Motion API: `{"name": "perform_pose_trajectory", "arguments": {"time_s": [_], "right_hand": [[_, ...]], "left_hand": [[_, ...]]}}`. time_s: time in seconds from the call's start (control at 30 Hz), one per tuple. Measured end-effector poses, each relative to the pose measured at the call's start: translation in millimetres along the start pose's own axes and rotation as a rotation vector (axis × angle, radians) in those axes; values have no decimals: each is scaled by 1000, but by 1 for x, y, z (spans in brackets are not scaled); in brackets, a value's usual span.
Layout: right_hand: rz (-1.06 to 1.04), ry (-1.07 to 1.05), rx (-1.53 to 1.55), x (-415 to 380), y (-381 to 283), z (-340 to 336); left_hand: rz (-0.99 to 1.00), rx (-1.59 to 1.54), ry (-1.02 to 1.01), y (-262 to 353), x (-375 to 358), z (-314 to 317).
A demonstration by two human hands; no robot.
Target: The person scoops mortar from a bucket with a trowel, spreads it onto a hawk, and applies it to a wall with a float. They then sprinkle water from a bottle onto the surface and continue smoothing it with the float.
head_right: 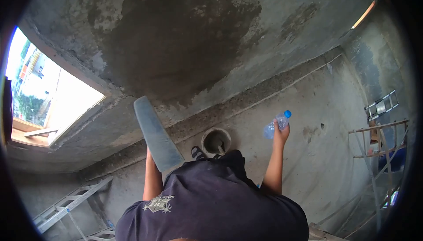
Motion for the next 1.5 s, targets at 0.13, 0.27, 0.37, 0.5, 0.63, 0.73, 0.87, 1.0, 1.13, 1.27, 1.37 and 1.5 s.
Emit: {"name": "perform_pose_trajectory", "arguments": {"time_s": [0.13, 0.27, 0.37, 0.5, 0.63, 0.73, 0.87, 1.0, 1.13, 1.27, 1.37, 1.5], "right_hand": [[-143, 23, -292, -24, 27, -41], [-87, 35, -433, -46, 113, -76], [209, 106, -272, -69, 208, -97], [325, 8, -560, -135, 338, -125], [519, -57, -705, -201, 427, -134], [615, -123, -857, -230, 484, -125], [821, 27, -970, -273, 599, -117], [1168, 421, -753, -284, 649, -107], [997, 496, -644, -306, 709, -101], [924, 559, -556, -309, 711, -78], [1090, 447, -1062, -323, 674, -43], [-189, -684, -591, -311, 554, 72]], "left_hand": [[-85, 57, -15, -4, 1, 36], [-86, 157, 4, -40, 11, 33], [-105, 142, 104, -80, 0, 31], [-293, 256, 218, -148, -4, 0], [-667, 243, 344, -228, -1, -118], [-639, 135, 136, -261, -3, -100], [-710, 146, 809, -310, 12, -145], [-650, -99, 900, -346, 11, -182], [-702, -239, 978, -359, 14, -202], [-589, -313, 1009, -369, 9, -218], [-556, -229, 1052, -362, 10, -216], [-577, -409, 981, -366, 7, -227]]}}
Point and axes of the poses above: each hand's wrist, its own x-axis towards the middle knuckle, its own z-axis out of the palm, y = z × x, the point moved 1 cm from there along x, towards the middle knuckle, and after that the axes turned 14 degrees about -z, right-handed, at the moved point
